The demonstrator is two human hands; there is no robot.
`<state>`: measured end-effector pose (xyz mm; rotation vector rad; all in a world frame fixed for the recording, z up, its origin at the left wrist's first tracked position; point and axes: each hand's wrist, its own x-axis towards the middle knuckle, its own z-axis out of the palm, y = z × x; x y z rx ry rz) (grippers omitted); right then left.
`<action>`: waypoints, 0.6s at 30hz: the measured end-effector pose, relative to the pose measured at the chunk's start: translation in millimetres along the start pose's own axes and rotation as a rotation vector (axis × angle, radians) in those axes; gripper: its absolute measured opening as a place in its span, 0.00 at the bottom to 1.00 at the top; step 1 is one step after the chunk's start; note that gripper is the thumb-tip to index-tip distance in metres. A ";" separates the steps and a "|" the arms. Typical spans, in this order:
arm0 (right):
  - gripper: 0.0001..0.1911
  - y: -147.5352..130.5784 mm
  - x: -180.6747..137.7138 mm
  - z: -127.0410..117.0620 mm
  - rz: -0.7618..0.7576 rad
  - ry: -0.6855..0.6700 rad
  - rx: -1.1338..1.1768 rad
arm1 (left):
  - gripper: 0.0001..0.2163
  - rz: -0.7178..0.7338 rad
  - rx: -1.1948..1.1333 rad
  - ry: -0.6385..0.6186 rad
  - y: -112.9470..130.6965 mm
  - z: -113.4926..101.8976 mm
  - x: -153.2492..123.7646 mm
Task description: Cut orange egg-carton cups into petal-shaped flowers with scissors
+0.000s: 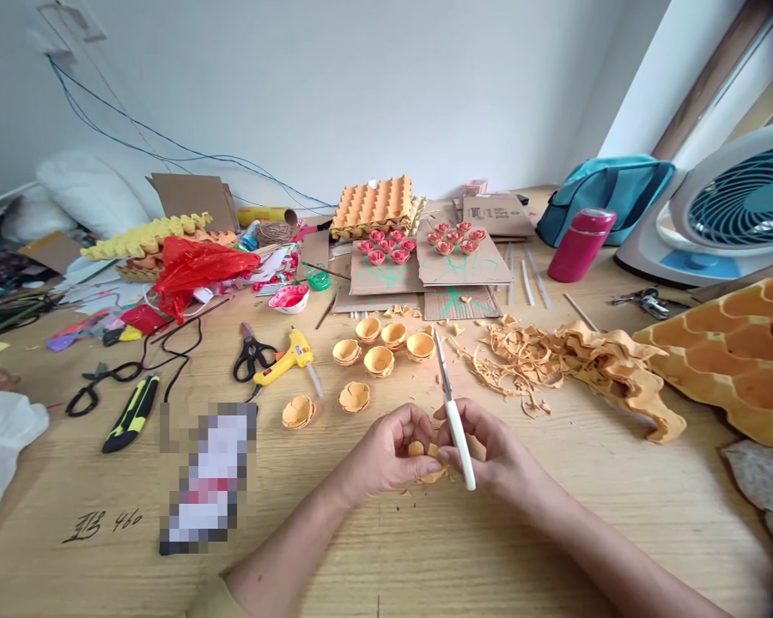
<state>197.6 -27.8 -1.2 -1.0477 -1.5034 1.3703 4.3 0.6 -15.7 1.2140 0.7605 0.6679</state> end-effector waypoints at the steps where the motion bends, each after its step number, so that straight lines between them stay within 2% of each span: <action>1: 0.18 0.4 0.1 1.5 0.011 -0.011 0.027 | 0.18 0.015 0.011 -0.003 0.6 0.6 -0.4; 5: 0.21 7.3 0.7 1.7 0.022 0.026 0.143 | 0.23 0.071 0.096 -0.045 9.1 5.9 -5.1; 9: 0.22 14.1 1.5 -2.9 0.017 0.074 0.266 | 0.31 0.113 0.204 -0.011 10.6 11.5 -7.9; 13: 0.21 13.8 1.8 -3.9 0.028 0.076 0.291 | 0.31 0.149 0.042 -0.004 4.4 7.8 -4.4; 18: 0.19 17.9 0.3 0.2 0.003 0.095 0.247 | 0.30 0.111 -0.213 -0.036 6.6 5.0 -2.3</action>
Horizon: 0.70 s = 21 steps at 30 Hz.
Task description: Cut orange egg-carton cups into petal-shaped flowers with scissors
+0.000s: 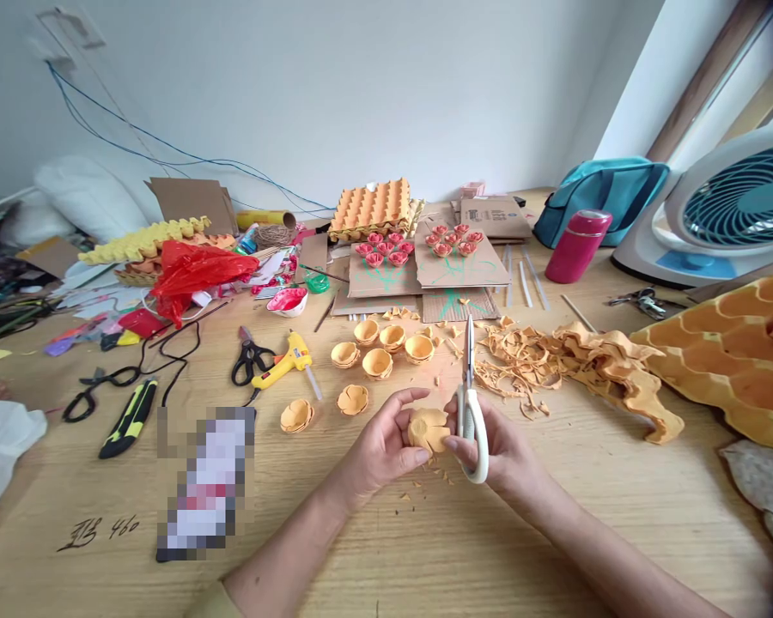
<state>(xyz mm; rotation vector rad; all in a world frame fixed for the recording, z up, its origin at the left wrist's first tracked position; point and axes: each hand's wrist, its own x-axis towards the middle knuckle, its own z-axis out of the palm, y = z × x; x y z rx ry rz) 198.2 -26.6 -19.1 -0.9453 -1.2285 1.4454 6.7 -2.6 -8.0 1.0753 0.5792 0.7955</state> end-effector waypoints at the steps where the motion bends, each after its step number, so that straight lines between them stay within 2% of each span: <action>1: 0.19 1.4 -0.7 0.7 -0.015 0.005 -0.017 | 0.31 -0.004 -0.038 0.012 0.0 1.7 0.0; 7: 0.14 -3.3 -4.9 4.7 -0.124 0.020 -0.227 | 0.27 0.006 -0.155 0.184 -5.3 14.0 0.2; 10: 0.11 -12.2 -4.9 3.9 -0.132 0.014 -0.365 | 0.27 0.050 -0.171 0.284 -3.1 13.4 0.7; 12: 0.12 -16.3 -4.3 2.6 -0.125 -0.005 -0.449 | 0.26 0.089 -0.195 0.339 -0.7 10.7 1.0; 21: 0.16 -13.9 -6.7 5.4 -0.042 -0.158 -0.726 | 0.27 0.184 -0.342 0.430 1.9 4.9 0.6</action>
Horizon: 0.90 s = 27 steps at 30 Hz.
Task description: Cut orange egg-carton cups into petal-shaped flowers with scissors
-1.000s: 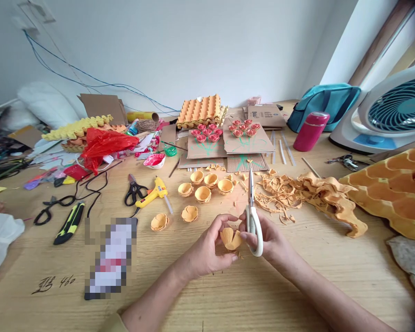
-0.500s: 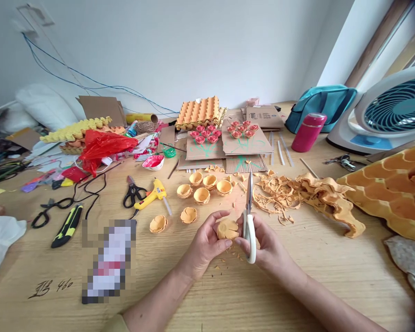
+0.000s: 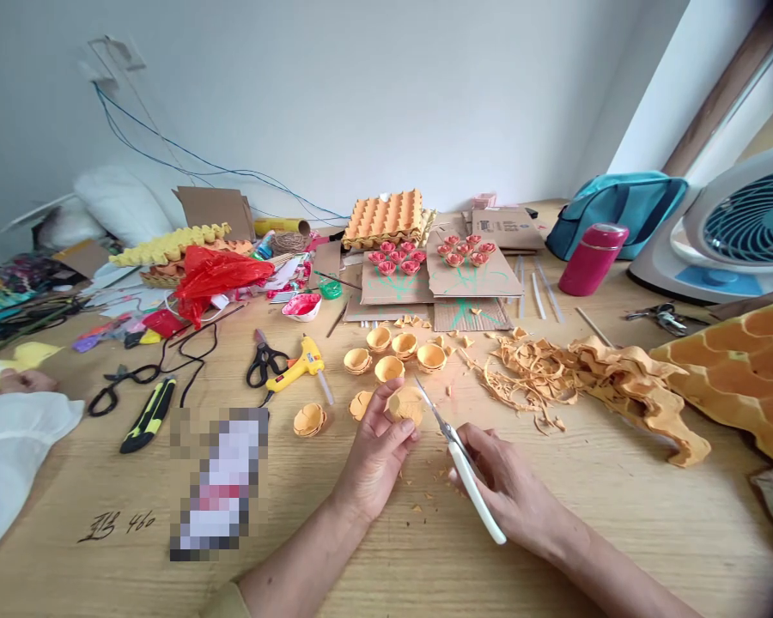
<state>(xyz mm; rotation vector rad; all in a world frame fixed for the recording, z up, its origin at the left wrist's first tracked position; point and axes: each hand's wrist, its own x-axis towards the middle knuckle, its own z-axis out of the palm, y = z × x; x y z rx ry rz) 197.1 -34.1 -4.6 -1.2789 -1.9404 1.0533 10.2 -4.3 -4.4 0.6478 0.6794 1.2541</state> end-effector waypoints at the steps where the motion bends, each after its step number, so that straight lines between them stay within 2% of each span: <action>1: 0.16 -0.3 -0.4 0.9 -0.003 -0.014 -0.013 | 0.27 0.006 -0.007 0.000 0.4 0.8 -0.7; 10: 0.13 -3.5 -0.6 1.1 -0.039 -0.087 -0.052 | 0.25 0.069 0.084 -0.031 -1.9 5.0 -6.7; 16: 0.10 -6.5 -1.7 1.2 -0.081 -0.099 -0.047 | 0.20 0.129 0.157 -0.052 -5.6 6.4 -8.8; 27: 0.13 -3.9 -1.3 4.6 -0.131 -0.081 -0.047 | 0.19 0.101 0.148 -0.055 -5.6 10.0 -10.8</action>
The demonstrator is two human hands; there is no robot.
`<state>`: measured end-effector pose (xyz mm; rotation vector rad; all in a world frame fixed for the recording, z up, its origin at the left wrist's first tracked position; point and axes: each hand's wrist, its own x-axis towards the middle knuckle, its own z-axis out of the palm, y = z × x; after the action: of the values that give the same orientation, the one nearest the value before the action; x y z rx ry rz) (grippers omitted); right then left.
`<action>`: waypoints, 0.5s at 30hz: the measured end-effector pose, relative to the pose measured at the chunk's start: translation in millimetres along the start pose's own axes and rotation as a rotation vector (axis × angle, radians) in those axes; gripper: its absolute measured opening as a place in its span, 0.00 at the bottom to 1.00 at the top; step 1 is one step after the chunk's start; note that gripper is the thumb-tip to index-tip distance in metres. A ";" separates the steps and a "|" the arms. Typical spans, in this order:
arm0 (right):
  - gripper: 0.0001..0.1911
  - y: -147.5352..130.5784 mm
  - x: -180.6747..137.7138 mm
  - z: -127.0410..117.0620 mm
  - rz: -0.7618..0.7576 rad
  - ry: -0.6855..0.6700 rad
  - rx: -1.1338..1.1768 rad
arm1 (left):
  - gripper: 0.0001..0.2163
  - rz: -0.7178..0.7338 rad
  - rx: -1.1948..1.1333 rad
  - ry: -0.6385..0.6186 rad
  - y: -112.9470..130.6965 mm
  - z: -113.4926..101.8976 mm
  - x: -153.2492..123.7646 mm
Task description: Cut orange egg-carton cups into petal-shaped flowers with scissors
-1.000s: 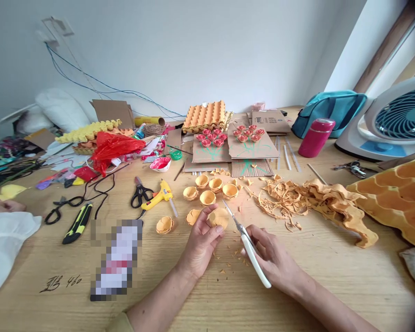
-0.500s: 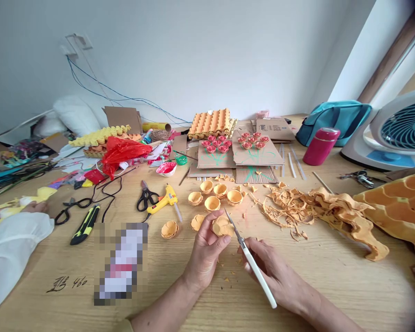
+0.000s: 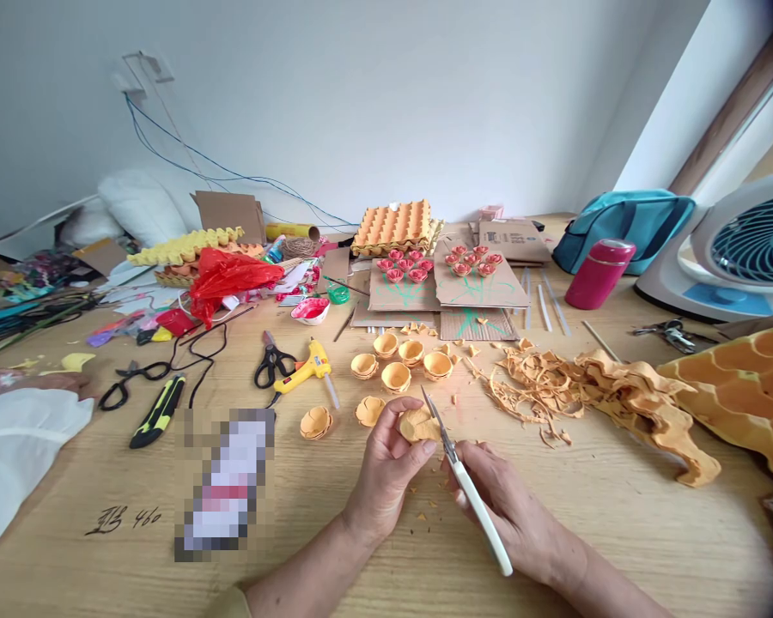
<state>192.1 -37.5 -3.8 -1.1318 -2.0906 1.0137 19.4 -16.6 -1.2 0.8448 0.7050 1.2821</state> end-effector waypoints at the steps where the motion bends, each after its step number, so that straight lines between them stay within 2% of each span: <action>1: 0.13 -0.2 -0.3 0.1 -0.001 0.001 0.000 | 0.19 -0.005 -0.006 0.002 0.3 0.2 0.1; 15: 0.15 1.4 -2.2 -1.0 0.004 0.008 0.012 | 0.20 -0.037 -0.012 0.005 4.0 0.4 1.6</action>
<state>194.6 -38.6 -4.6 -1.1330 -2.0744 1.0202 17.9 -14.8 2.5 0.8155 0.7129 1.2541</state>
